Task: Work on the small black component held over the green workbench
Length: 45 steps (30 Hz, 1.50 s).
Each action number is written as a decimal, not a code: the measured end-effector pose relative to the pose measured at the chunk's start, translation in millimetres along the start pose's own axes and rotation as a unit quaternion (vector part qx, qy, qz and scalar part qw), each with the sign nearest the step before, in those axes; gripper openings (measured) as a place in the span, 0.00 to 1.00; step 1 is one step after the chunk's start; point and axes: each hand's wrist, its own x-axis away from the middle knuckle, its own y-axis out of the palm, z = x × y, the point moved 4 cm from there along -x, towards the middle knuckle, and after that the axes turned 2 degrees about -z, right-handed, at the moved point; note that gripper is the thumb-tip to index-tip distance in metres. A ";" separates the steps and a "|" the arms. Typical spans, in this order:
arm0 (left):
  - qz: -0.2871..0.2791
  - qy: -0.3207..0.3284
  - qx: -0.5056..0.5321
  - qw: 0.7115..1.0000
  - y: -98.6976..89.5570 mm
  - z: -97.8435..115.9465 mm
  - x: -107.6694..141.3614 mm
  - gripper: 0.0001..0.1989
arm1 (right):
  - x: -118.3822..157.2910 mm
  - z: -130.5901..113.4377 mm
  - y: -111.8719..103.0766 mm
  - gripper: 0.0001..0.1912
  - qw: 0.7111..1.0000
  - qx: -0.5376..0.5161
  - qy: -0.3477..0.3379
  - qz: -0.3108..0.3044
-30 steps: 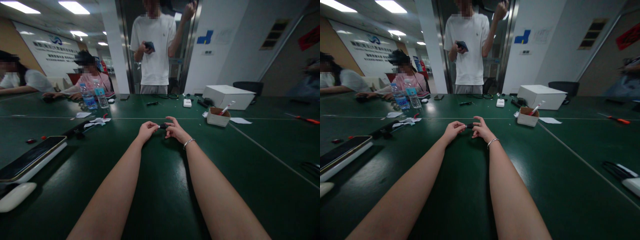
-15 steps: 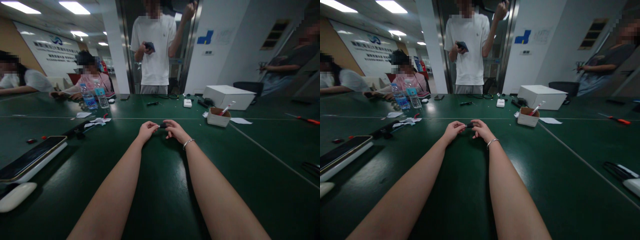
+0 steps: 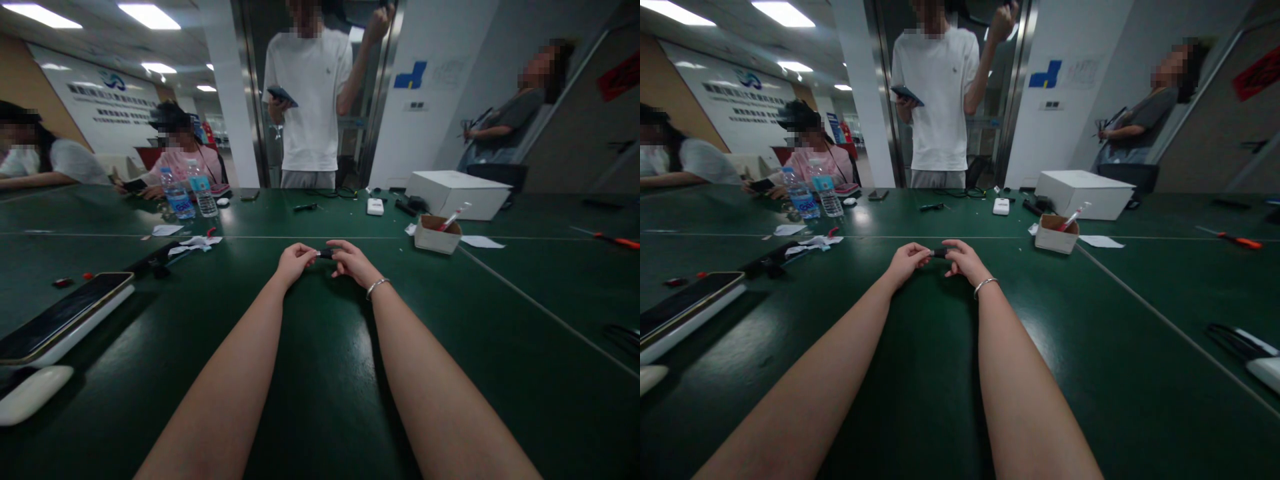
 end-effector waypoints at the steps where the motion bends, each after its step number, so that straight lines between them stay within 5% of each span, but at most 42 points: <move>1: 0.000 0.000 -0.002 1.000 -0.1 -0.1 -0.1 0.12 | 0.1 -0.1 -0.1 0.16 1.000 -0.003 0.000 -0.001; 19: -0.057 0.003 -0.031 0.998 3.4 -2.2 0.1 0.11 | -2.2 3.7 -3.0 0.05 1.000 -0.005 0.005 0.006; 45: -0.036 0.019 -0.078 0.996 1.8 -4.6 -2.1 0.08 | -3.4 5.9 -2.7 0.05 1.000 -0.002 0.010 0.021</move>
